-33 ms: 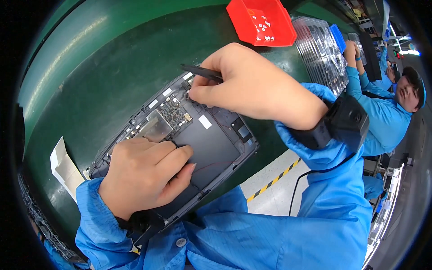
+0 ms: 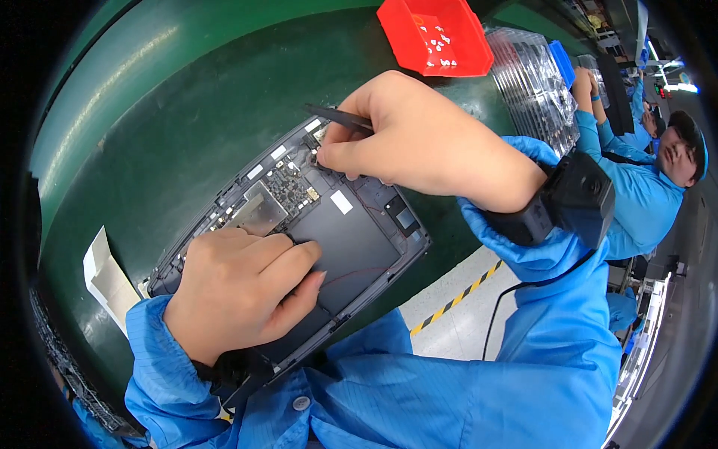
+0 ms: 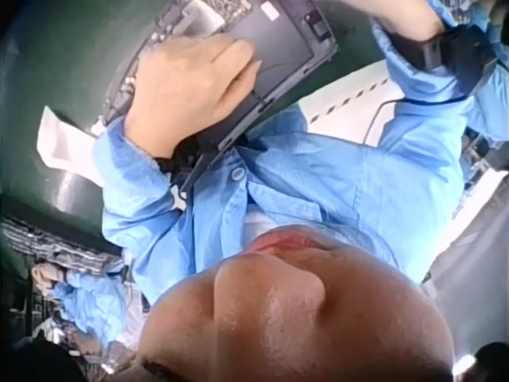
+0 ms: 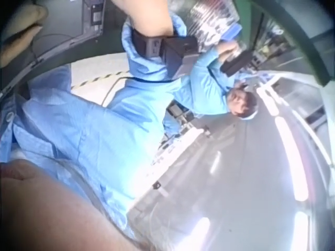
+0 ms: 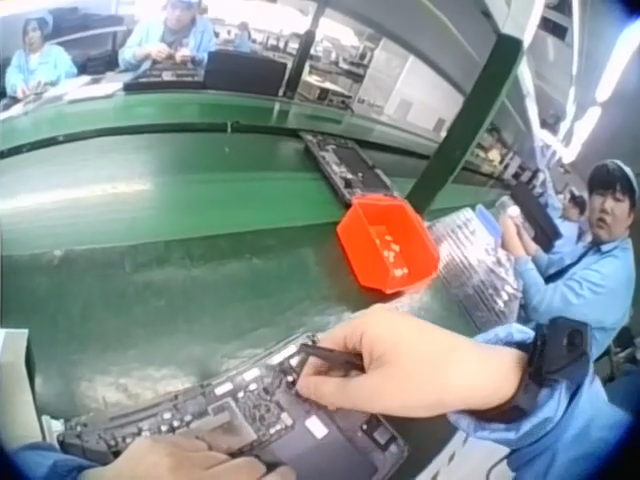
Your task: Assembling the internal components of tablet computers and applying adhesive strips on an assembly line.
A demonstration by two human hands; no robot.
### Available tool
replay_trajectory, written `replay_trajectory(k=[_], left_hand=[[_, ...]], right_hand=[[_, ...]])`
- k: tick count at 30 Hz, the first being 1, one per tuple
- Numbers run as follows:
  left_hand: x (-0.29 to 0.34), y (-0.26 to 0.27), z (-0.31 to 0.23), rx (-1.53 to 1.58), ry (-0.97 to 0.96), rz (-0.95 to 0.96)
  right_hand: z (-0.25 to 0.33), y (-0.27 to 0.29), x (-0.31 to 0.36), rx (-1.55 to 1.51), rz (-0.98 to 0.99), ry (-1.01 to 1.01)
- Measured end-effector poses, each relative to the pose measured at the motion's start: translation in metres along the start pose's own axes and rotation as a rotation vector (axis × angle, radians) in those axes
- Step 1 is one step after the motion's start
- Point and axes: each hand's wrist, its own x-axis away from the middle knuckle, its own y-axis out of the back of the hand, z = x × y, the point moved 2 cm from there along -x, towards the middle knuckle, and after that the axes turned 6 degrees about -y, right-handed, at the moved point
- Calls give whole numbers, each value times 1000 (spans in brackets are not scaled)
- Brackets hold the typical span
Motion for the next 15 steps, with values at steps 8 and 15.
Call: replay_trajectory(k=[8, 15], left_hand=[[1, 0, 0, 16, 15, 19], [2, 0, -1, 0, 15, 26]], right_hand=[[7, -3, 0, 33, 63, -150], [-5, -8, 3, 183, -59, 89]])
